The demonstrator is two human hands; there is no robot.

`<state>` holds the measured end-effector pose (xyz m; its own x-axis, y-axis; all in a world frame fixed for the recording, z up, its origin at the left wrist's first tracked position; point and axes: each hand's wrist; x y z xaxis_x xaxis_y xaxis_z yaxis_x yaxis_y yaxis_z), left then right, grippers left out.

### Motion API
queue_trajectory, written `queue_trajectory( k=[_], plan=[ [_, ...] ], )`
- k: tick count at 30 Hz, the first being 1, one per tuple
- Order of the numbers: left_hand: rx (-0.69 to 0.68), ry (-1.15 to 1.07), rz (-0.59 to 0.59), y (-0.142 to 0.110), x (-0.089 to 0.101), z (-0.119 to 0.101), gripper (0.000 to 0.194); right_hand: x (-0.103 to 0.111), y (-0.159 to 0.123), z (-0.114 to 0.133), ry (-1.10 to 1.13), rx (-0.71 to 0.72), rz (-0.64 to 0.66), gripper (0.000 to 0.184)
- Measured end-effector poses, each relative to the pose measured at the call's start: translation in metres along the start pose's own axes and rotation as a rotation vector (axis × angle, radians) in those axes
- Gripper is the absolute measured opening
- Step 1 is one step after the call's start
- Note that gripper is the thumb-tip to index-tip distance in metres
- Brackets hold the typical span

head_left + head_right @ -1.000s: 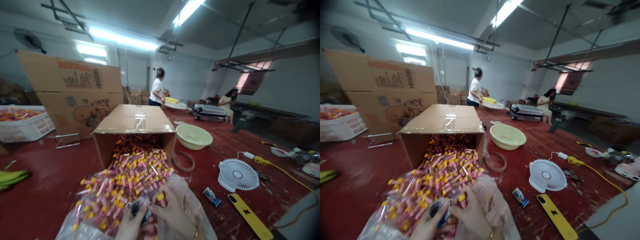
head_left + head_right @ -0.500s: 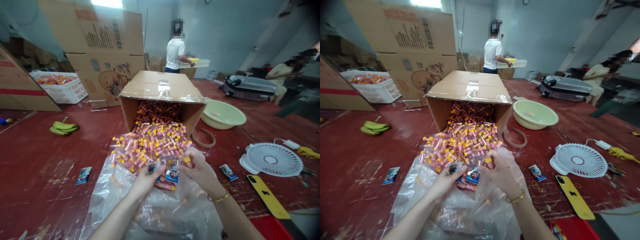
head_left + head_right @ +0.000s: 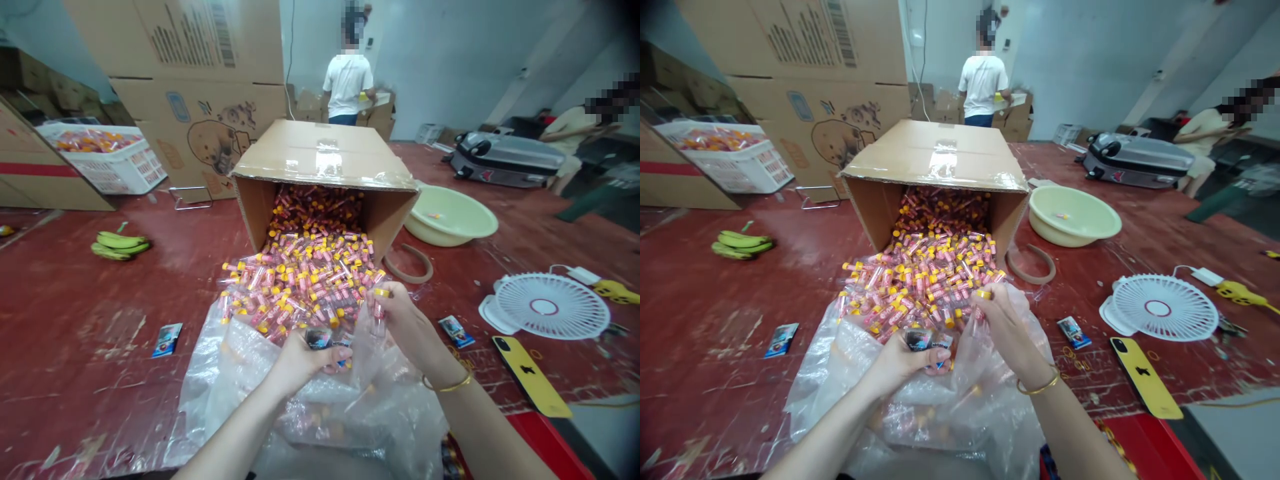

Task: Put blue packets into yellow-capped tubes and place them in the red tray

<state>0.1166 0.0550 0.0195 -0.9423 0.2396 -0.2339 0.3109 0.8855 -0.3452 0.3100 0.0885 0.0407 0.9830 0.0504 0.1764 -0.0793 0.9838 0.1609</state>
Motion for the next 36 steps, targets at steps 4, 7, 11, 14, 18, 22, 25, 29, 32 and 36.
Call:
queue_trajectory(
  k=[4,7,11,14,18,22,25,29,32,36],
  plan=[
    [-0.064,0.039,-0.035,-0.001,0.001,-0.001,0.026,-0.001,-0.004,0.022,-0.07,0.176,0.09,0.008],
    [-0.072,0.054,-0.039,0.0,0.001,-0.001,0.026,-0.002,-0.005,0.034,-0.159,0.348,0.102,0.011],
    [-0.048,0.025,-0.024,0.001,0.001,-0.001,0.028,-0.002,-0.007,0.035,-0.202,0.39,0.128,0.014],
    [-0.068,0.059,0.002,0.001,0.001,-0.002,0.028,-0.005,-0.007,0.029,-0.145,0.305,0.126,0.012],
    [-0.13,0.103,0.067,-0.001,0.0,-0.003,0.026,-0.013,-0.006,0.017,0.081,0.074,0.09,0.023],
    [-0.01,-0.038,0.076,-0.003,-0.005,-0.004,0.031,-0.018,-0.003,0.005,0.218,-0.106,0.064,0.031],
    [0.107,-0.175,0.053,-0.003,-0.01,-0.006,0.038,-0.018,-0.003,-0.003,0.234,-0.119,0.028,0.03],
    [0.146,-0.29,-0.011,0.001,-0.019,-0.01,0.04,-0.023,-0.016,-0.007,0.207,-0.072,0.101,0.024],
    [0.15,-0.423,-0.031,0.006,-0.027,-0.012,0.038,-0.033,-0.033,-0.007,0.19,-0.053,0.184,0.054],
    [0.141,-0.458,-0.02,0.008,-0.031,-0.014,0.039,-0.046,-0.046,-0.012,0.126,-0.056,0.113,0.073]
  ],
)
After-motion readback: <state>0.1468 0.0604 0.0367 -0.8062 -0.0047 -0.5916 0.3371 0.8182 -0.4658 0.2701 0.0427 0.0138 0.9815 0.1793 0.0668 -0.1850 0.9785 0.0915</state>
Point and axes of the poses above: each hand's wrist, its own y-axis towards the middle knuckle, its own x-axis out of the back of the hand, z = x × y, and after that the axes turned 2 degrees about -z, right-handed
